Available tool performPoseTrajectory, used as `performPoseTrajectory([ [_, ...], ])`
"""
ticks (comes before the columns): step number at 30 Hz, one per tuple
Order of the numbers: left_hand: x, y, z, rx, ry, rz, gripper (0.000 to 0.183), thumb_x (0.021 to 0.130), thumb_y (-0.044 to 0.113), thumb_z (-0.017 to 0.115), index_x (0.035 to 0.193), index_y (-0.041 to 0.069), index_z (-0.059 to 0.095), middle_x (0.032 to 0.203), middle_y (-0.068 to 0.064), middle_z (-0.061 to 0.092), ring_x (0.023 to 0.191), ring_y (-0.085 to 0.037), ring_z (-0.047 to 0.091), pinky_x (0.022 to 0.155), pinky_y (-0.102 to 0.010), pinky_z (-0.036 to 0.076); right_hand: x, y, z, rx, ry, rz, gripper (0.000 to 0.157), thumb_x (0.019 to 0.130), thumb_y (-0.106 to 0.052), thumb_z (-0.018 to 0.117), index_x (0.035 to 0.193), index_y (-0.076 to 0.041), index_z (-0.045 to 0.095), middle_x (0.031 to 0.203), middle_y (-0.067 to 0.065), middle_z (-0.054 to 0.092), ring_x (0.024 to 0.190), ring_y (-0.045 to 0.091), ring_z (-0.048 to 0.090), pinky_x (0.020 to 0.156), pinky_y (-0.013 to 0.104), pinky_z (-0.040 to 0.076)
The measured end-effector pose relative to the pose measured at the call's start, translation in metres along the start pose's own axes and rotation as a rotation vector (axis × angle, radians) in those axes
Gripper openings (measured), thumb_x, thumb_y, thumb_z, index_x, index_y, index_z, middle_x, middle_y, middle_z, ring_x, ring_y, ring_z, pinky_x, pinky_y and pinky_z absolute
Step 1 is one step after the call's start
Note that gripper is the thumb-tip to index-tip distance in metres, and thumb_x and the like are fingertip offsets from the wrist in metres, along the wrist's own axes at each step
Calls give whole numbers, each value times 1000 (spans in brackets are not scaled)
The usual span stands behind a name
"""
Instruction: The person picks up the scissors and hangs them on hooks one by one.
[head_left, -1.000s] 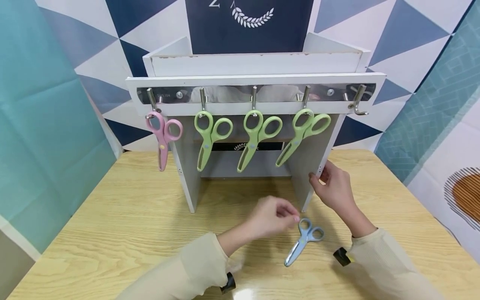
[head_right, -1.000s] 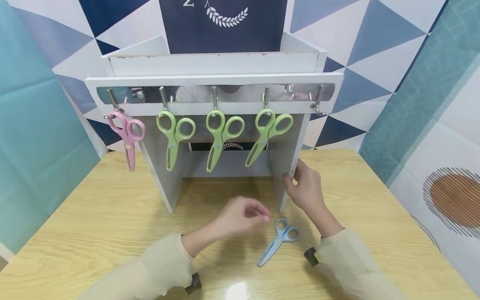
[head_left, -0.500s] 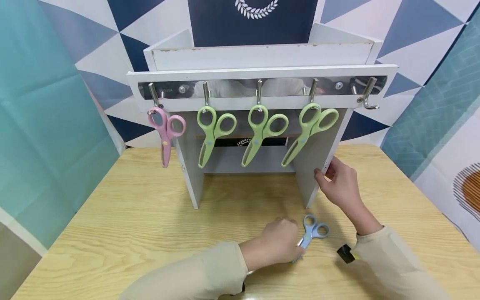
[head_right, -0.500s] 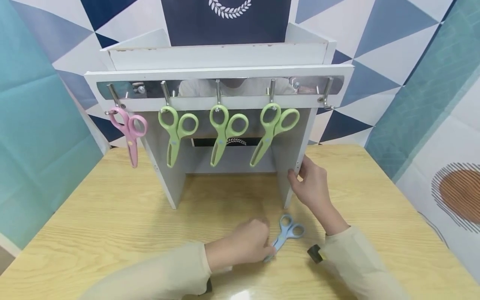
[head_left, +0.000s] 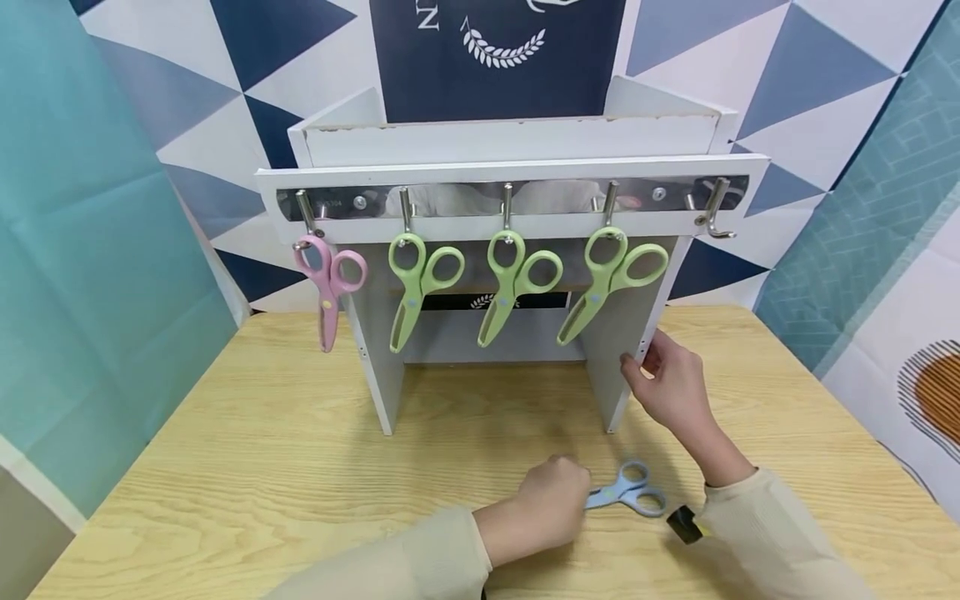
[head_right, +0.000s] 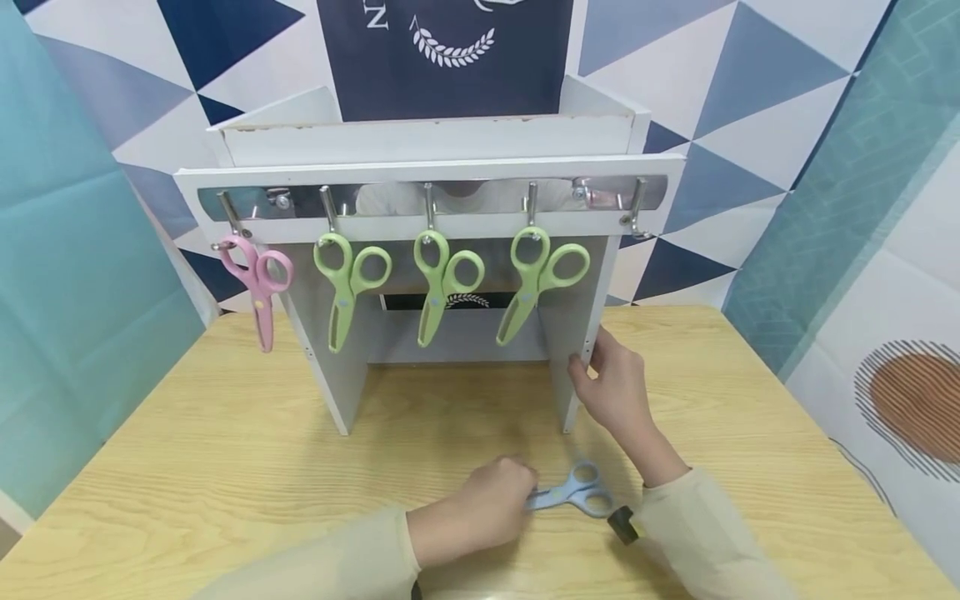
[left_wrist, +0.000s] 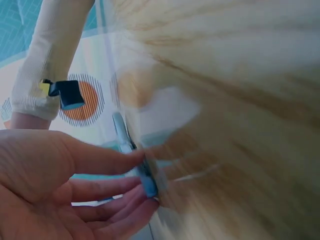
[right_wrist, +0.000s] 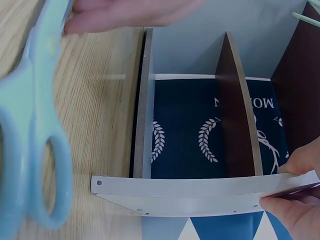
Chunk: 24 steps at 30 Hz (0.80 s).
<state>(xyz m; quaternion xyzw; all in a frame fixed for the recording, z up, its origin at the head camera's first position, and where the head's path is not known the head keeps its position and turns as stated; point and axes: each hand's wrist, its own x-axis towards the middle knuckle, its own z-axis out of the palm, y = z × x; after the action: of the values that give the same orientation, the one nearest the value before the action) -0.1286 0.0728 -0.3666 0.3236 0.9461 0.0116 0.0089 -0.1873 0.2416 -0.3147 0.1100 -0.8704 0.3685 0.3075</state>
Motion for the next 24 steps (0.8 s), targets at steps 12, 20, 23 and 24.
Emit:
performPoseTrajectory([
  [12,-12,-25,-4,-84,22,-3,23,72,-10,65,65,11,63,72,1,60,59,-5,47,49,-16,43,2,-1,-2,-17,-30,11,26,81,3,63,107,9,63,92,27,71,82,28,70,73,14,56],
  [20,-10,-16,-8,-88,5,18,17,73,-3,67,64,10,61,74,0,59,58,-6,42,45,-16,40,1,-1,-3,-9,-42,3,30,82,5,61,112,11,60,97,31,69,88,41,70,78,49,54],
  [23,-7,-11,-6,-12,30,47,7,77,4,69,73,9,66,77,1,60,61,-4,46,46,-15,45,1,0,-2,-13,-38,-5,29,82,5,62,110,11,61,96,30,70,86,39,70,76,47,56],
  [24,-7,-10,-6,27,42,55,4,78,6,69,77,9,68,78,1,62,62,-4,49,47,-14,46,2,0,-2,-15,-36,-9,29,81,5,62,110,11,61,94,29,70,85,38,70,75,46,57],
])
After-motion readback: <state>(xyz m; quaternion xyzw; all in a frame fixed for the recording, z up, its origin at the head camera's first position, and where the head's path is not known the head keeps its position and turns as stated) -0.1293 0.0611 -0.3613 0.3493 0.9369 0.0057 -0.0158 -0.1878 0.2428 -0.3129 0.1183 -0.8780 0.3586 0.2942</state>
